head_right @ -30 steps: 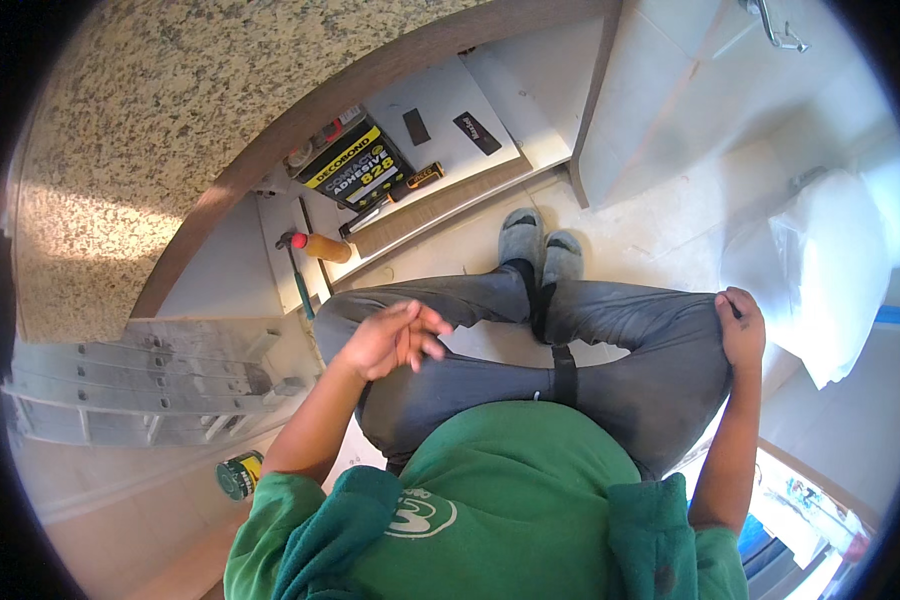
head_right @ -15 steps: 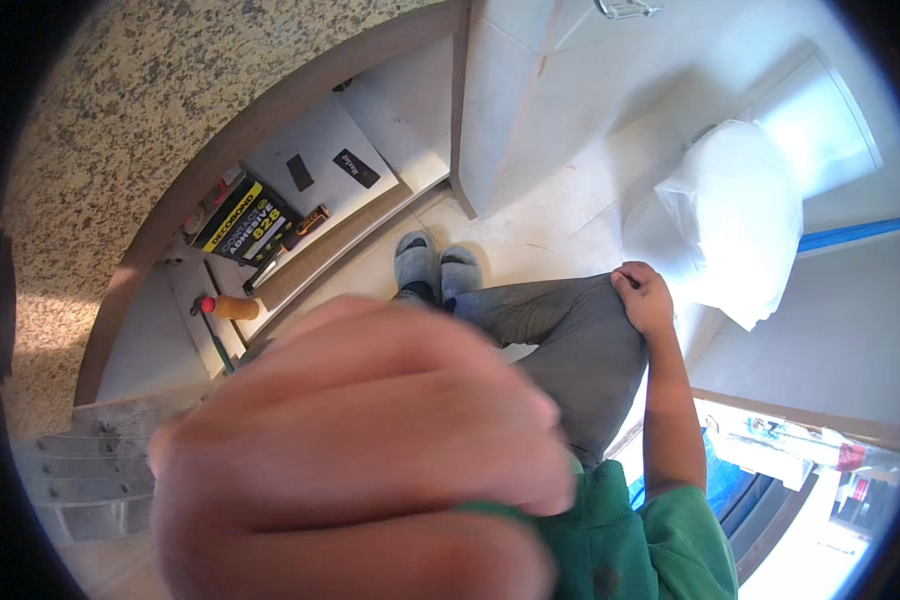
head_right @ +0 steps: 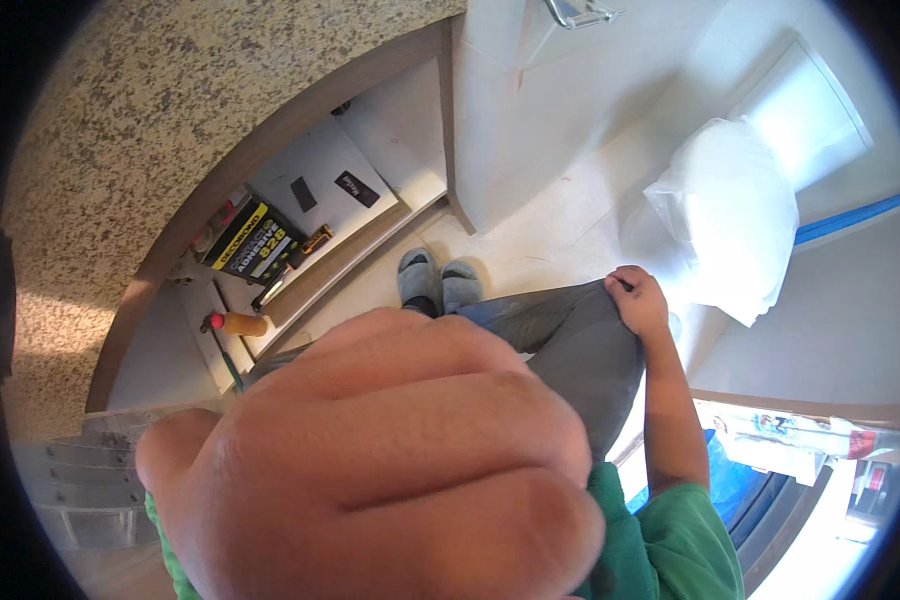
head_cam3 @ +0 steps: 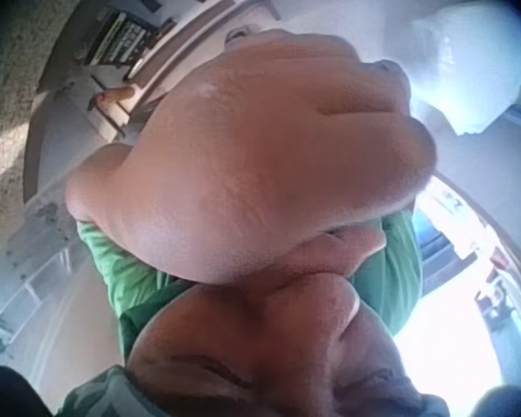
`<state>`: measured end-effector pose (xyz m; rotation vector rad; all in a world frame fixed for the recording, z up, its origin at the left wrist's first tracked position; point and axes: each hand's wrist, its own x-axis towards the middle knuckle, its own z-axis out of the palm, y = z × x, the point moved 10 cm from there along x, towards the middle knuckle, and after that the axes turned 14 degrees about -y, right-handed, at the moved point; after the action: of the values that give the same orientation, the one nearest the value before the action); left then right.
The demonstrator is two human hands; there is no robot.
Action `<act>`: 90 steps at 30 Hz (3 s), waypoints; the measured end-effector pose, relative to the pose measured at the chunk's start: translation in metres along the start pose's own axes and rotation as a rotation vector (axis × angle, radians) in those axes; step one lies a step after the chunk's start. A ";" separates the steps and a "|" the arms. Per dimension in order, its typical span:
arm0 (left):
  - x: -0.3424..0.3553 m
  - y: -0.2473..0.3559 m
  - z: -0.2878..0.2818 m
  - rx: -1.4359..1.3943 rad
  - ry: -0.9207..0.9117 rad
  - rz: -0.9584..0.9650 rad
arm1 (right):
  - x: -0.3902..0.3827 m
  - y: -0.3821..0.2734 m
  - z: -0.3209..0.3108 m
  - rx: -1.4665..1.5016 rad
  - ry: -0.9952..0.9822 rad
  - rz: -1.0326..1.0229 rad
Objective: The person sits under a bathroom sink and installs a wooden trim piece along the cabinet edge. They use a sanding block to smooth the trim, then hammer it into place with a hammer.
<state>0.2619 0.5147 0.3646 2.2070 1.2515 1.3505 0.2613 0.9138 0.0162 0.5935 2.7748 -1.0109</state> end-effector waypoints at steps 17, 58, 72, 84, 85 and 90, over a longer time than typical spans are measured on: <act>-0.007 0.033 -0.032 -0.076 0.631 0.258 | 0.009 -0.066 0.014 -0.027 -0.057 -0.021; -0.031 -0.090 0.058 -0.864 0.333 -0.231 | 0.011 -0.037 0.017 -0.026 -0.051 0.046; -0.046 -0.091 0.057 -1.123 0.387 -0.425 | 0.010 -0.054 0.016 -0.062 -0.043 -0.012; -0.036 -0.066 0.045 -1.388 0.366 0.139 | 0.011 -0.055 0.016 -0.070 -0.046 0.003; -0.035 -0.064 0.043 -1.330 0.305 0.179 | 0.011 -0.056 0.017 -0.063 -0.050 -0.007; -0.025 -0.070 0.054 -1.257 0.339 0.034 | 0.018 -0.037 0.021 -0.015 -0.056 -0.058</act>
<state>0.2644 0.5472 0.2782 1.1262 0.1957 1.8210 0.2300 0.8804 0.0173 0.4777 2.7626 -1.0012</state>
